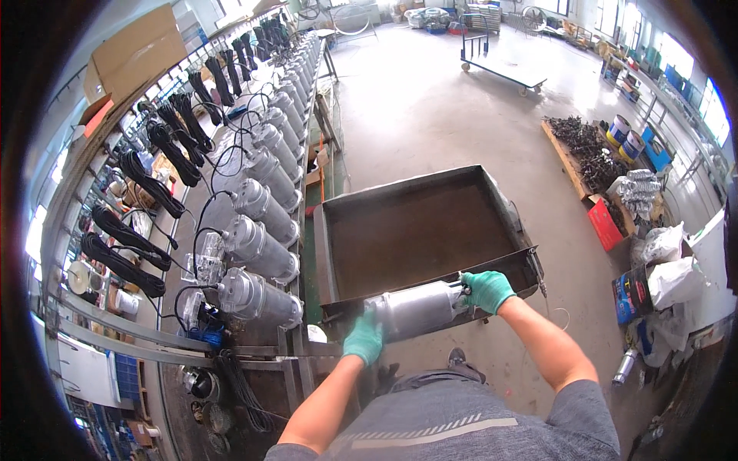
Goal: The person lifts an industrial pump from a workstation, immerses it in a basin of liquid to check for leaks, and then places it on a shelf alongside other similar pumps.
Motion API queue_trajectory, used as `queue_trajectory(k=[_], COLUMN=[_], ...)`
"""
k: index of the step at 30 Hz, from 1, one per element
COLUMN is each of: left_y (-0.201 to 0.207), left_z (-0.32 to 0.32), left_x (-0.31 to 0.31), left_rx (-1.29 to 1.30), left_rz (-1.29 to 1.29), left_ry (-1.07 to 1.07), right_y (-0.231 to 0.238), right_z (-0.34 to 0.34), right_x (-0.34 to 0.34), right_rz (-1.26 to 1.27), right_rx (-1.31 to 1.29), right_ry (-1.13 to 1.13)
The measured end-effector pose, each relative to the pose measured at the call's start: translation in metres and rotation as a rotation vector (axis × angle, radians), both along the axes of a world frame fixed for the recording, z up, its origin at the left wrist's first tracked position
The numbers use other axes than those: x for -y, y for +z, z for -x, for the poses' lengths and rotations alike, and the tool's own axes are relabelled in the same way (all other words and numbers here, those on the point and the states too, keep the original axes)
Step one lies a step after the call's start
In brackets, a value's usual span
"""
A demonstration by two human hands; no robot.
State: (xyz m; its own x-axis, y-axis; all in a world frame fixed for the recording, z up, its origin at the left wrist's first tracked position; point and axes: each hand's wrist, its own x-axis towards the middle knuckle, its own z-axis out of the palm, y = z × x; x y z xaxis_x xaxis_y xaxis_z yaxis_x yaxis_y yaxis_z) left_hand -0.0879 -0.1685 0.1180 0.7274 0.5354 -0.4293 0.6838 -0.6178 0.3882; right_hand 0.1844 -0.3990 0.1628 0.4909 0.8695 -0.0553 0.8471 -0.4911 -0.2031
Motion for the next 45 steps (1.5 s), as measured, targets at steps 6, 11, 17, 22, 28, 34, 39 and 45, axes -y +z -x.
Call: queue_trajectory(k=[6, 11, 17, 22, 28, 34, 39, 45], left_y=[-0.028, -0.056, -0.030, -0.032, -0.050, -0.044, -0.049, -0.045], left_z=[-0.003, 0.005, -0.006, -0.001, 0.005, 0.000, 0.005, -0.003], left_x=[-0.008, -0.021, -0.003, -0.005, -0.013, -0.007, -0.008, -0.007], left_rx=[0.052, 0.259, 0.225, 0.228, 0.325, 0.339, 0.431, 0.447], left_rz=[-0.045, -0.078, 0.038, 0.117, 0.087, 0.076, 0.089, 0.089], left_ry=[0.019, -0.010, 0.028, 0.044, 0.042, 0.099, 0.152, 0.189], right_y=[-0.034, -0.028, -0.040, -0.019, -0.096, -0.196, -0.168, -0.105], right_z=[0.014, 0.014, 0.022, 0.025, -0.063, -0.127, -0.180, -0.150], right_x=[0.001, -0.006, 0.000, 0.016, 0.135, 0.188, 0.113, 0.087], right_rz=[-0.209, -0.157, -0.240, -0.273, -0.597, -0.230, -0.397, -0.387], right_rx=[-0.047, -0.135, -0.133, -0.315, 0.011, -0.318, -0.423, -0.367], right_ry=[-0.246, -0.338, -0.439, -0.360, -0.789, -1.096, -1.067, -0.691])
